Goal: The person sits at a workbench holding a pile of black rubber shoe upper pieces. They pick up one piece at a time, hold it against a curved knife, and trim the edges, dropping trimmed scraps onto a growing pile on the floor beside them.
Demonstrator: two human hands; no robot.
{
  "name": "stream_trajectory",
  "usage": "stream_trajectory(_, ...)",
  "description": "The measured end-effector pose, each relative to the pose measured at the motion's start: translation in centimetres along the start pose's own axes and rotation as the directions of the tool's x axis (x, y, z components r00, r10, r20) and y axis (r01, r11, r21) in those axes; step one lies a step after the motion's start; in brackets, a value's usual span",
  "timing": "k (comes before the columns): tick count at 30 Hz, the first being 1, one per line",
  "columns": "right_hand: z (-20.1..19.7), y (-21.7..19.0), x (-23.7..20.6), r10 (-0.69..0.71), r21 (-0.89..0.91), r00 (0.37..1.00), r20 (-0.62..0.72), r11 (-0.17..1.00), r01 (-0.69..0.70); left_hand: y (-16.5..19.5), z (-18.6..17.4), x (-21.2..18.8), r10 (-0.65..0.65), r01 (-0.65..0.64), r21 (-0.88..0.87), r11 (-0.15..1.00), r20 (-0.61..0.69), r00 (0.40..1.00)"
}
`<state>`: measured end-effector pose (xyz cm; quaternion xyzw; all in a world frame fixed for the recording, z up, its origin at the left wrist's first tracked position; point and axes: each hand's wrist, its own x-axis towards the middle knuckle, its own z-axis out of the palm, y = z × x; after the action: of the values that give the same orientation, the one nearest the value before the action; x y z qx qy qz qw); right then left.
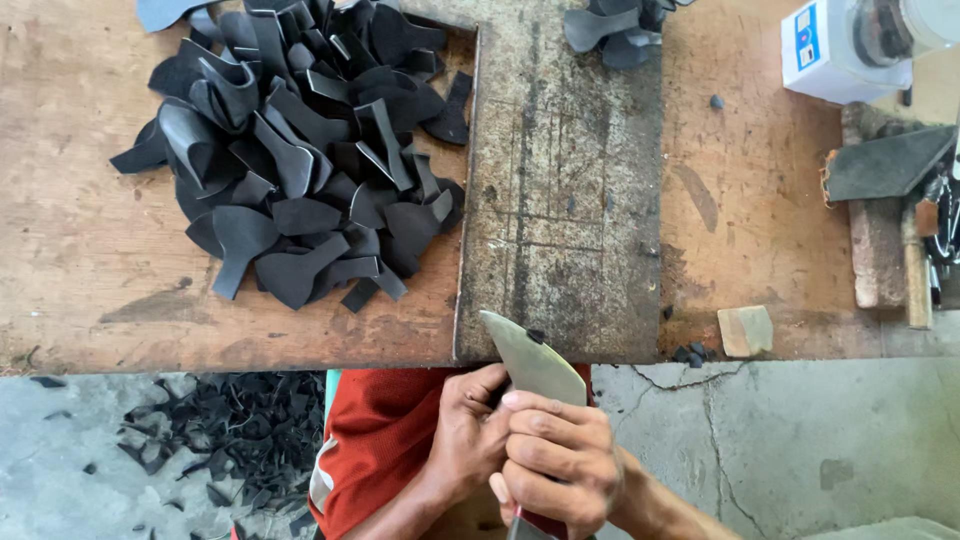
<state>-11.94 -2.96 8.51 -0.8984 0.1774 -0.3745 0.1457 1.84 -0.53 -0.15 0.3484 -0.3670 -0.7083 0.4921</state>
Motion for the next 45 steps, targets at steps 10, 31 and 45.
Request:
stream_trajectory(10,-0.2,1.2,2.6,0.056,0.136,0.998,-0.006,0.989,-0.055,-0.1,0.2,-0.5,-0.003,0.004,-0.211,0.977,0.005,1.0)
stream_trajectory(31,-0.7,0.8,1.3,0.071,0.168,0.997,-0.001,0.983,-0.07,-0.2,0.2,-0.4,-0.013,0.011,-0.087,0.996,-0.029,0.999)
stream_trajectory(45,-5.9,-1.1,-0.5,0.39,-0.016,0.898,-0.202,0.916,-0.401,1.8,2.1,0.5,-0.317,0.293,-0.14,0.946,-0.205,0.926)
